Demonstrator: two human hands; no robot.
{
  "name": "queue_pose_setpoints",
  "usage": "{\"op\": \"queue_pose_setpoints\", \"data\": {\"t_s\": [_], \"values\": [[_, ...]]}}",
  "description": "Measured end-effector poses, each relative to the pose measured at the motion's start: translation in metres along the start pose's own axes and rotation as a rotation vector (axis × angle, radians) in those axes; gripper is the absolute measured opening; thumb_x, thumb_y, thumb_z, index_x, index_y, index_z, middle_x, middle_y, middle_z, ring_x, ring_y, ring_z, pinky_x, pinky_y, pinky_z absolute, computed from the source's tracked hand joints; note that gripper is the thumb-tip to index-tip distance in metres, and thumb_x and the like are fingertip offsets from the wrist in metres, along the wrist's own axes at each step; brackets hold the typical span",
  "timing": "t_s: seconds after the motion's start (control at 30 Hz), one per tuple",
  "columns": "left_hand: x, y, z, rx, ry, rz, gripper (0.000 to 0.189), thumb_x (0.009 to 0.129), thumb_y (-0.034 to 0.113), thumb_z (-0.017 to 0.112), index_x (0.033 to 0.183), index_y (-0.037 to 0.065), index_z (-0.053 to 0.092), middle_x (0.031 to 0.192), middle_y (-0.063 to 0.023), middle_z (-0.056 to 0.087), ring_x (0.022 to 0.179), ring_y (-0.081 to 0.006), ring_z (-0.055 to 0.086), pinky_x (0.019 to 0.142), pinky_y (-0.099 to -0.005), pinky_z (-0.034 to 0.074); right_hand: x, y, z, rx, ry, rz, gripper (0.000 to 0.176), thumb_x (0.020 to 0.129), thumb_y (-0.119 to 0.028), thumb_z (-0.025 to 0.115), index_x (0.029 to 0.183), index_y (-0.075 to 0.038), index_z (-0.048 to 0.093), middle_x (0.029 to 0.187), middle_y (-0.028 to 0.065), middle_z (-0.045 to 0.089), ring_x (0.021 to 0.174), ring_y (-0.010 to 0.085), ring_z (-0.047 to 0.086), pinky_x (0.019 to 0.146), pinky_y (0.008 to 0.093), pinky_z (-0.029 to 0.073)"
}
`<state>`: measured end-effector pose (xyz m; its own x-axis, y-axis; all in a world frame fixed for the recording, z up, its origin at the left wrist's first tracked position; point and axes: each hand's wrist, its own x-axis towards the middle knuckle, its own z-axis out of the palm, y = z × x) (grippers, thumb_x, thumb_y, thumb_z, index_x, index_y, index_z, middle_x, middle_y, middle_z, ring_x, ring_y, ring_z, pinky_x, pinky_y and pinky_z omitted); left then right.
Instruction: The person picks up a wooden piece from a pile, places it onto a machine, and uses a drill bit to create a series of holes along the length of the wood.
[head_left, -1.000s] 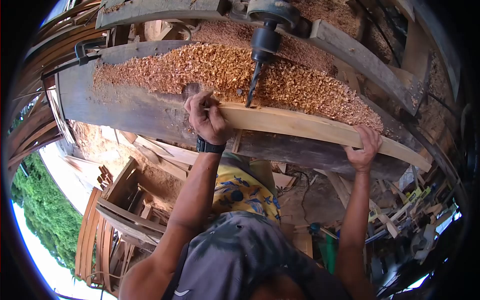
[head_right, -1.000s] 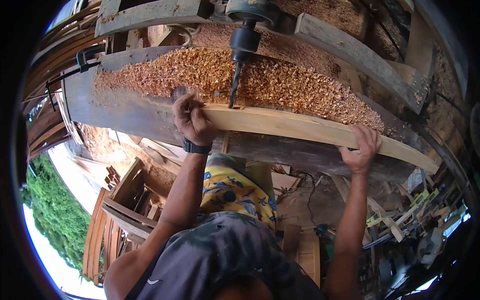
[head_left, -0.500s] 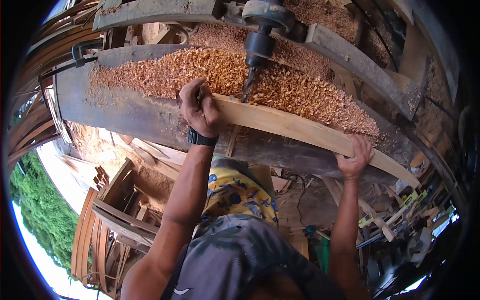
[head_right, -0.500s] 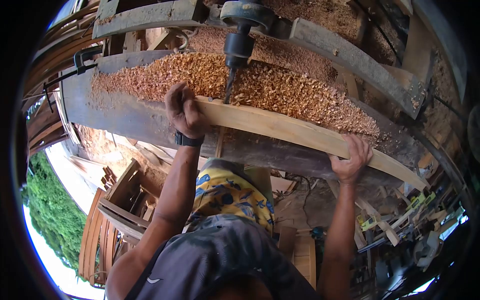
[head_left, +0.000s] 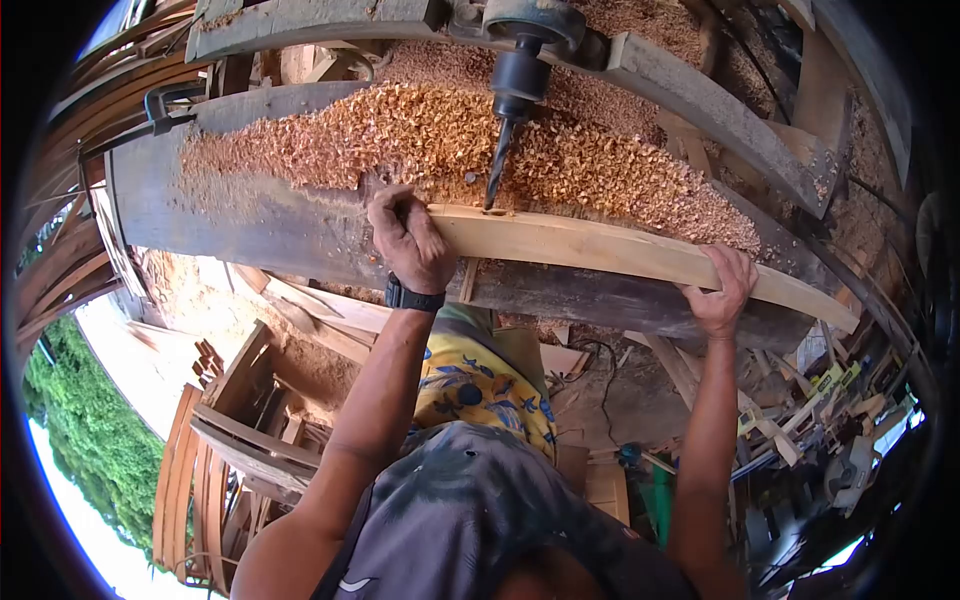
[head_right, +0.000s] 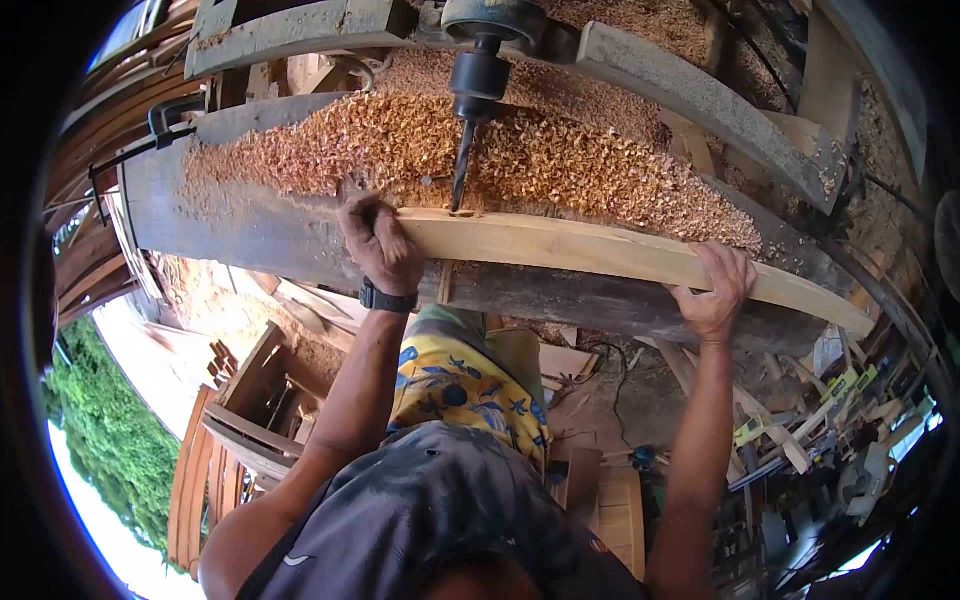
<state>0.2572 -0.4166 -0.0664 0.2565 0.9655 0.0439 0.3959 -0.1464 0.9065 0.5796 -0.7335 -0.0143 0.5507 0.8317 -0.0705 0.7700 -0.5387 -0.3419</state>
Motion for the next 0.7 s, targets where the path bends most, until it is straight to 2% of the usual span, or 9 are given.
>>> {"op": "queue_pose_setpoints", "data": {"t_s": [0.1,0.17,0.33,0.5,0.7], "values": [[-0.013,0.001,0.001,0.037,0.016,-0.005,0.022,0.103,-0.005,0.049,0.121,0.0,0.06,0.106,-0.0131,0.062,0.088,-0.0214,0.059,0.085,-0.0357,0.051,0.007,0.004,-0.007,0.025,-0.026,-0.026,0.062,0.059,-0.02,0.093,0.119,-0.013,0.077,0.12,0.0056,0.075,0.117,0.0323,0.065,0.113,0.0491,0.039],[-0.016,0.002,0.001,0.048,0.005,-0.025,0.021,0.107,-0.001,0.047,0.125,0.001,0.058,0.105,-0.0087,0.059,0.089,-0.0152,0.056,0.084,-0.0315,0.05,0.014,0.006,-0.008,0.033,-0.04,-0.042,0.063,0.058,-0.02,0.094,0.118,-0.013,0.077,0.12,0.0055,0.075,0.117,0.0319,0.064,0.113,0.0488,0.039],[-0.015,0.0,0.004,0.022,0.016,-0.03,0.021,0.107,-0.002,0.046,0.124,0.001,0.058,0.105,-0.0086,0.059,0.089,-0.0153,0.057,0.084,-0.0319,0.05,0.012,0.006,-0.009,0.029,-0.04,-0.041,0.064,0.059,-0.023,0.096,0.119,-0.012,0.077,0.121,0.0071,0.074,0.118,0.034,0.064,0.112,0.05,0.041],[-0.012,-0.004,0.002,0.139,-0.038,0.043,0.02,0.106,-0.002,0.046,0.121,0.001,0.058,0.103,-0.009,0.06,0.088,-0.016,0.058,0.083,-0.0324,0.05,0.009,0.01,-0.008,0.017,-0.034,-0.048,0.064,0.061,-0.025,0.097,0.12,-0.012,0.077,0.123,0.0075,0.074,0.119,0.0348,0.064,0.112,0.0511,0.041],[-0.006,0.0,0.007,0.085,-0.031,0.009,0.02,0.105,-0.001,0.045,0.121,0.002,0.058,0.101,-0.0094,0.06,0.087,-0.016,0.058,0.082,-0.032,0.05,0.007,0.012,-0.007,0.014,-0.038,-0.036,0.066,0.059,-0.024,0.098,0.121,-0.012,0.077,0.124,0.007,0.074,0.12,0.0344,0.064,0.112,0.0508,0.041]]}}
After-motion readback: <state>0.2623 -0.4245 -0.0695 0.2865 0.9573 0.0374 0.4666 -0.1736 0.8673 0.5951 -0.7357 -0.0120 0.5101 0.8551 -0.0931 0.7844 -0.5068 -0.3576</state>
